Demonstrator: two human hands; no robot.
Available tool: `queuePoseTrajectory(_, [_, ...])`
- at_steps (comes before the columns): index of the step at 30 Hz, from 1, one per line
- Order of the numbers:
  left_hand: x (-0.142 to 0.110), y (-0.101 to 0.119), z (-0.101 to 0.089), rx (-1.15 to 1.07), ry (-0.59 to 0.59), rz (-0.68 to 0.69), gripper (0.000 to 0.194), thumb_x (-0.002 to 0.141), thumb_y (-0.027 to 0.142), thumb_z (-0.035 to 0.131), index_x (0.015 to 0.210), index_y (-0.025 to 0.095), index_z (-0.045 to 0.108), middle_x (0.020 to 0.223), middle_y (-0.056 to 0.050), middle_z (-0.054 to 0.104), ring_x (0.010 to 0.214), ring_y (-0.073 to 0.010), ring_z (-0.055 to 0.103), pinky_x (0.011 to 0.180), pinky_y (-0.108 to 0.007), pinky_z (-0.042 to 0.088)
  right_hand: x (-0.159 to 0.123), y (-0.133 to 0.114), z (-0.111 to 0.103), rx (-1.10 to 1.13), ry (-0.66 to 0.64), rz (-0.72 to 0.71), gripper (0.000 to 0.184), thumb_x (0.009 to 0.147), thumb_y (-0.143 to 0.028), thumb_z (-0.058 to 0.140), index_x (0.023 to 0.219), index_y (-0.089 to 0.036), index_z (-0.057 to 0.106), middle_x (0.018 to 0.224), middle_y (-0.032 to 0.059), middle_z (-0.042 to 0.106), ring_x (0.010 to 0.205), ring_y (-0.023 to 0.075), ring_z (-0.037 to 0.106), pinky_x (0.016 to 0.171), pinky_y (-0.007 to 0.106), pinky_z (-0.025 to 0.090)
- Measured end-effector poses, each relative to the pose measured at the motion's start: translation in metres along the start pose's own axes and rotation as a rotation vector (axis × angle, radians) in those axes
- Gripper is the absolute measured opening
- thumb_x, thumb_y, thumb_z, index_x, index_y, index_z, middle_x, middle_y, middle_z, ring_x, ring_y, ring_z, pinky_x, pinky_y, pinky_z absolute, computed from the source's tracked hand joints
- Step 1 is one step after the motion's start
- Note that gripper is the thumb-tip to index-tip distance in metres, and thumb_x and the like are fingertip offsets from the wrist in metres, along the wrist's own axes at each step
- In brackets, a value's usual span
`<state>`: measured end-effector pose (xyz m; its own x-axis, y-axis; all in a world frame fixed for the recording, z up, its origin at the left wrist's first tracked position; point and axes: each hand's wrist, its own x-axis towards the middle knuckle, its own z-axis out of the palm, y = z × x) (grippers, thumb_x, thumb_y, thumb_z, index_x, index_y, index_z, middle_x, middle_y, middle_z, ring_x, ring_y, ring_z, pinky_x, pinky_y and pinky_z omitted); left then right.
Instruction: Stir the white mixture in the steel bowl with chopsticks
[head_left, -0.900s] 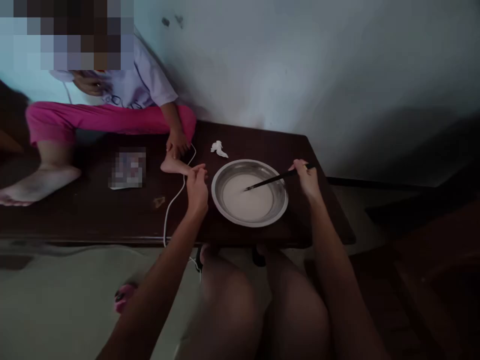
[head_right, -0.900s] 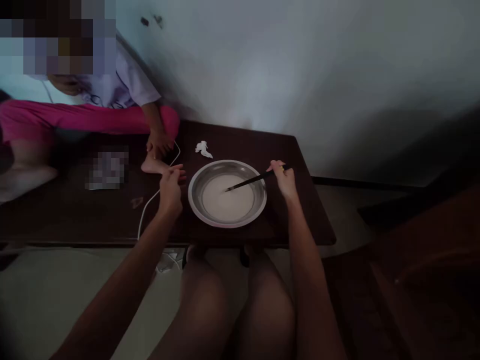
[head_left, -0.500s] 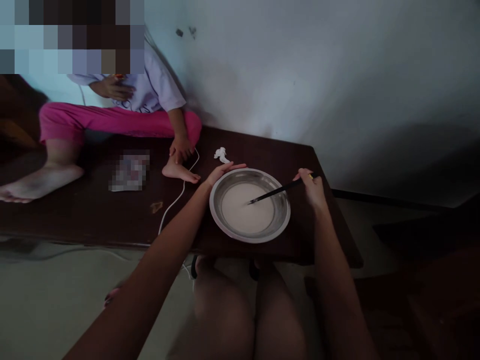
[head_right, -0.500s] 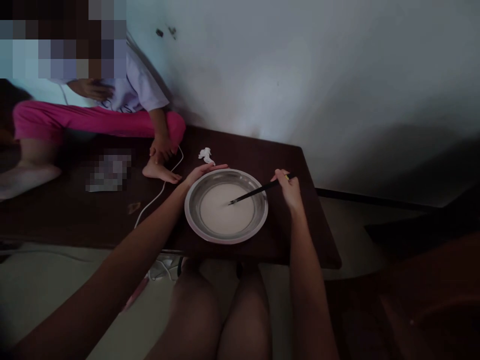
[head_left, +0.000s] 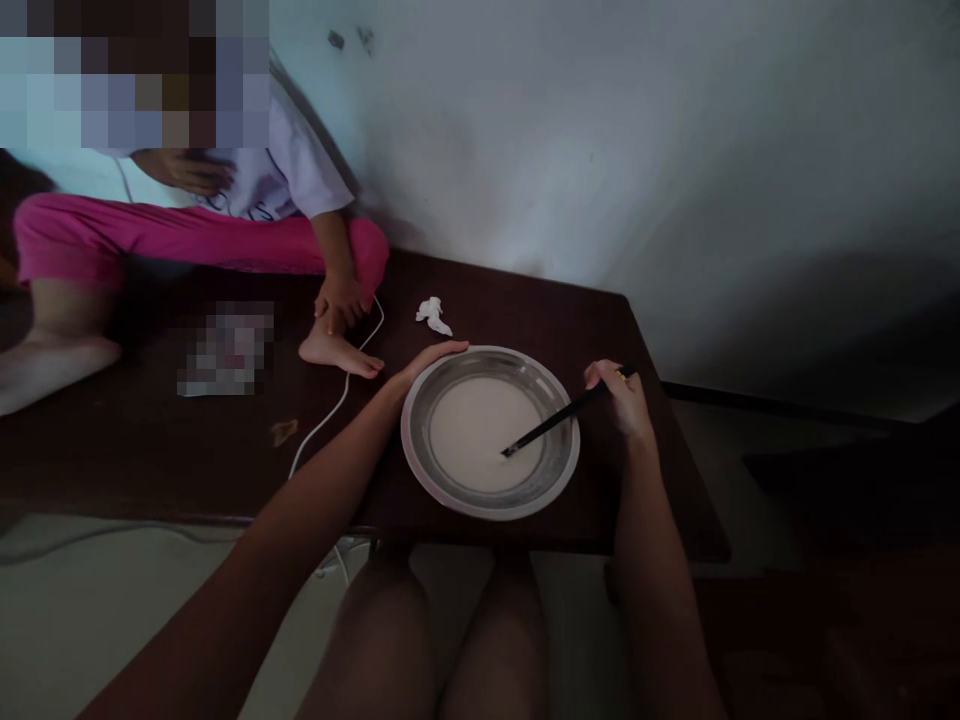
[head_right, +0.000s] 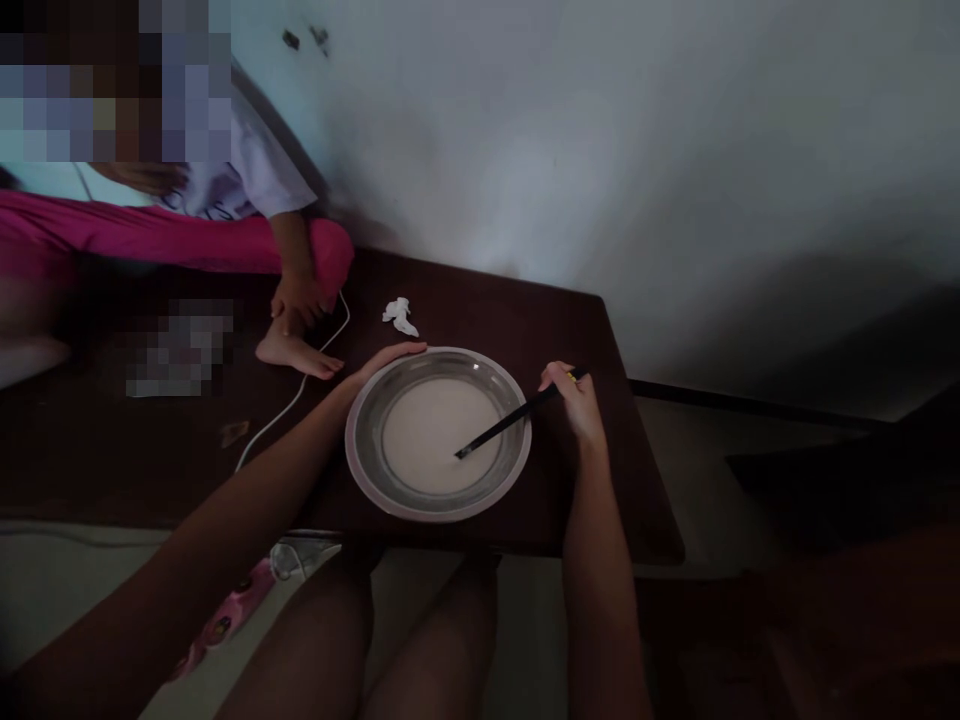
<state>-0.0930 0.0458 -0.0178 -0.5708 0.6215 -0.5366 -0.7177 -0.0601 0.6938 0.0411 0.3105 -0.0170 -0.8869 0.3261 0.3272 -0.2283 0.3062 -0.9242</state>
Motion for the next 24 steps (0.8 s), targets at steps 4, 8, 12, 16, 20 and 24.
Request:
queuePoseTrajectory(4, [-0.001, -0.002, 0.0, 0.0, -0.013, 0.005, 0.029, 0.087, 0.028, 0.05, 0.077, 0.008, 0.067, 0.066, -0.006, 0.069, 0.057, -0.0123, 0.061, 0.062, -0.023, 0.05, -0.003, -0.002, 0.0, 0.018, -0.022, -0.021, 0.037, 0.081, -0.048, 0.053, 0.054, -0.023, 0.06, 0.06, 0.0019, 0.054, 0.064, 0.0177, 0.051, 0.066, 0.033, 0.041])
queuePoseTrajectory(8, [-0.002, -0.002, 0.002, -0.004, -0.021, 0.033, 0.03, 0.088, 0.027, 0.047, 0.074, 0.011, 0.067, 0.064, -0.004, 0.068, 0.057, -0.0123, 0.06, 0.062, -0.022, 0.049, -0.004, -0.001, -0.001, 0.057, 0.115, -0.017, 0.036, 0.079, -0.046, 0.056, 0.052, -0.024, 0.059, 0.059, 0.0013, 0.053, 0.063, 0.0174, 0.051, 0.066, 0.033, 0.041])
queuePoseTrajectory(12, [0.003, -0.002, -0.001, -0.006, -0.013, 0.02, 0.027, 0.086, 0.025, 0.049, 0.077, 0.008, 0.067, 0.063, -0.005, 0.068, 0.056, -0.0125, 0.06, 0.062, -0.022, 0.048, -0.008, -0.002, 0.003, 0.097, -0.029, 0.029, 0.037, 0.081, -0.045, 0.055, 0.051, -0.023, 0.059, 0.057, 0.0013, 0.051, 0.061, 0.0174, 0.051, 0.063, 0.033, 0.04])
queuePoseTrajectory(16, [0.01, -0.004, -0.006, -0.019, -0.13, 0.09, 0.028, 0.085, 0.024, 0.049, 0.098, 0.008, 0.067, 0.072, -0.006, 0.07, 0.065, -0.0149, 0.064, 0.071, -0.025, 0.048, -0.007, -0.002, 0.004, 0.084, -0.001, 0.02, 0.035, 0.08, -0.047, 0.055, 0.056, -0.023, 0.062, 0.06, 0.0022, 0.054, 0.062, 0.0177, 0.05, 0.062, 0.033, 0.039])
queuePoseTrajectory(20, [0.012, -0.006, -0.007, -0.02, -0.104, 0.091, 0.029, 0.086, 0.023, 0.048, 0.102, 0.008, 0.067, 0.074, -0.005, 0.071, 0.067, -0.0146, 0.064, 0.074, -0.025, 0.048, -0.006, 0.002, 0.0, 0.164, 0.139, -0.007, 0.037, 0.079, -0.045, 0.059, 0.05, -0.021, 0.058, 0.053, -0.0002, 0.048, 0.055, 0.0139, 0.044, 0.055, 0.029, 0.035])
queuePoseTrajectory(24, [0.01, -0.005, -0.006, -0.022, -0.109, 0.066, 0.031, 0.087, 0.023, 0.045, 0.098, 0.007, 0.069, 0.073, -0.006, 0.071, 0.063, -0.0138, 0.063, 0.071, -0.023, 0.048, -0.008, 0.004, 0.005, 0.192, -0.011, 0.01, 0.041, 0.081, -0.045, 0.058, 0.049, -0.019, 0.057, 0.053, -0.0003, 0.048, 0.055, 0.0126, 0.045, 0.055, 0.027, 0.034])
